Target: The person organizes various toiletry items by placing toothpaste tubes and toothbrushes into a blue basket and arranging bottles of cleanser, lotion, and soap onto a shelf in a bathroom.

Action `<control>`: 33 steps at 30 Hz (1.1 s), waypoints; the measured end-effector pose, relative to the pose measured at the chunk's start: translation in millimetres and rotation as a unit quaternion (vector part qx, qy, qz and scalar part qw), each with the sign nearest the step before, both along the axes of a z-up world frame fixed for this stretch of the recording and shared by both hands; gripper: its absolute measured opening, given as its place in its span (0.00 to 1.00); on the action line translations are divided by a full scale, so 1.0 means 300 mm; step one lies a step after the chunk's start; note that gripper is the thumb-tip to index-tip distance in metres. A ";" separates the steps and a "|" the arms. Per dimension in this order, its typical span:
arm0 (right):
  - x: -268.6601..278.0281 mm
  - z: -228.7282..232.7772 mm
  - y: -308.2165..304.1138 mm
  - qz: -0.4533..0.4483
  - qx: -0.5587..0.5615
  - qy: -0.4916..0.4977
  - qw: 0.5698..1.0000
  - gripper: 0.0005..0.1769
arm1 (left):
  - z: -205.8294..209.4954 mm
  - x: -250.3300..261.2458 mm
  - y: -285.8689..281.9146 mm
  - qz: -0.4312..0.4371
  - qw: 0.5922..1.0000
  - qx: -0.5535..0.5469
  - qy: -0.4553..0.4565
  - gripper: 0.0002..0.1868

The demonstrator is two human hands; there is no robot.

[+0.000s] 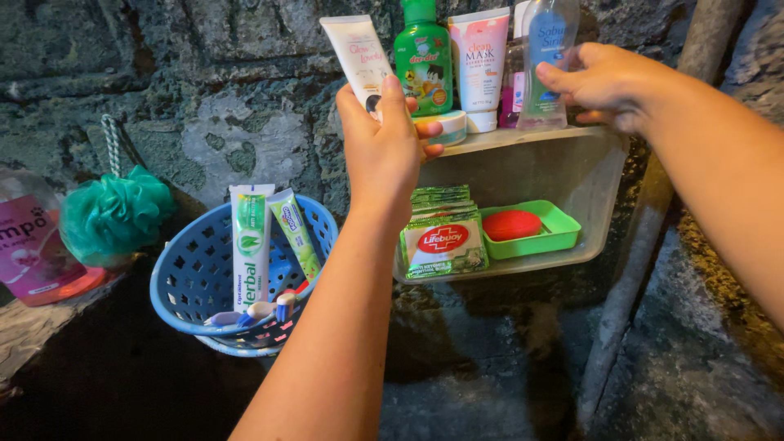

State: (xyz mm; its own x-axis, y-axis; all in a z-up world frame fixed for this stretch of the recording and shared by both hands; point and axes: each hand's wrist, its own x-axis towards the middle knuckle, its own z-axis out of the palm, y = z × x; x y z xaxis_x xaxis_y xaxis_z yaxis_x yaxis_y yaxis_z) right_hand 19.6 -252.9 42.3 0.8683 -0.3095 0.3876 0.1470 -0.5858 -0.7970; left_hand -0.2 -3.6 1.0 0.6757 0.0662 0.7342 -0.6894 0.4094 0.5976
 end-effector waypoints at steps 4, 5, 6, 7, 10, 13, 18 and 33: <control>-0.015 -0.009 -0.005 -0.035 -0.036 -0.003 0.999 0.25 | 0.007 -0.003 0.003 -0.001 1.000 -0.003 0.029 0.16; -0.014 -0.011 -0.012 -0.035 -0.036 -0.005 0.999 0.25 | 0.006 -0.005 0.004 -0.005 1.000 -0.003 0.031 0.15; -0.007 -0.012 -0.018 -0.024 -0.030 -0.016 0.999 0.25 | 0.007 -0.006 0.004 -0.010 0.999 -0.003 0.032 0.15; 0.005 -0.014 -0.019 -0.013 -0.023 -0.027 0.999 0.25 | 0.006 -0.008 0.005 -0.029 0.999 -0.004 0.033 0.14; 0.037 -0.028 -0.017 -0.013 -0.013 -0.042 0.999 0.26 | 0.000 -0.021 0.001 -0.082 0.996 -0.009 0.030 0.14; 0.044 -0.041 -0.013 -0.035 -0.011 -0.046 0.998 0.25 | -0.008 -0.042 -0.015 -0.114 0.993 -0.003 0.021 0.15; 0.005 -0.072 -0.008 -0.115 -0.141 -0.307 0.934 0.28 | -0.028 -0.091 -0.025 -0.147 0.989 0.029 0.022 0.16; -0.438 -0.284 0.201 0.165 0.184 -0.221 0.943 0.16 | -0.243 -0.296 -0.205 -0.316 0.932 0.085 0.154 0.25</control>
State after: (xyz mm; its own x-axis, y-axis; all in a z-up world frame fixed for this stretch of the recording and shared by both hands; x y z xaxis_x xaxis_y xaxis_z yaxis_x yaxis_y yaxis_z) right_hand -111.8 -192.5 -42.7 0.7190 -0.2347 0.6542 0.6393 -0.1459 -0.7550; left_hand -89.0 -65.1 -71.9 0.7210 -0.5159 0.4625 -0.1286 0.5564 0.8209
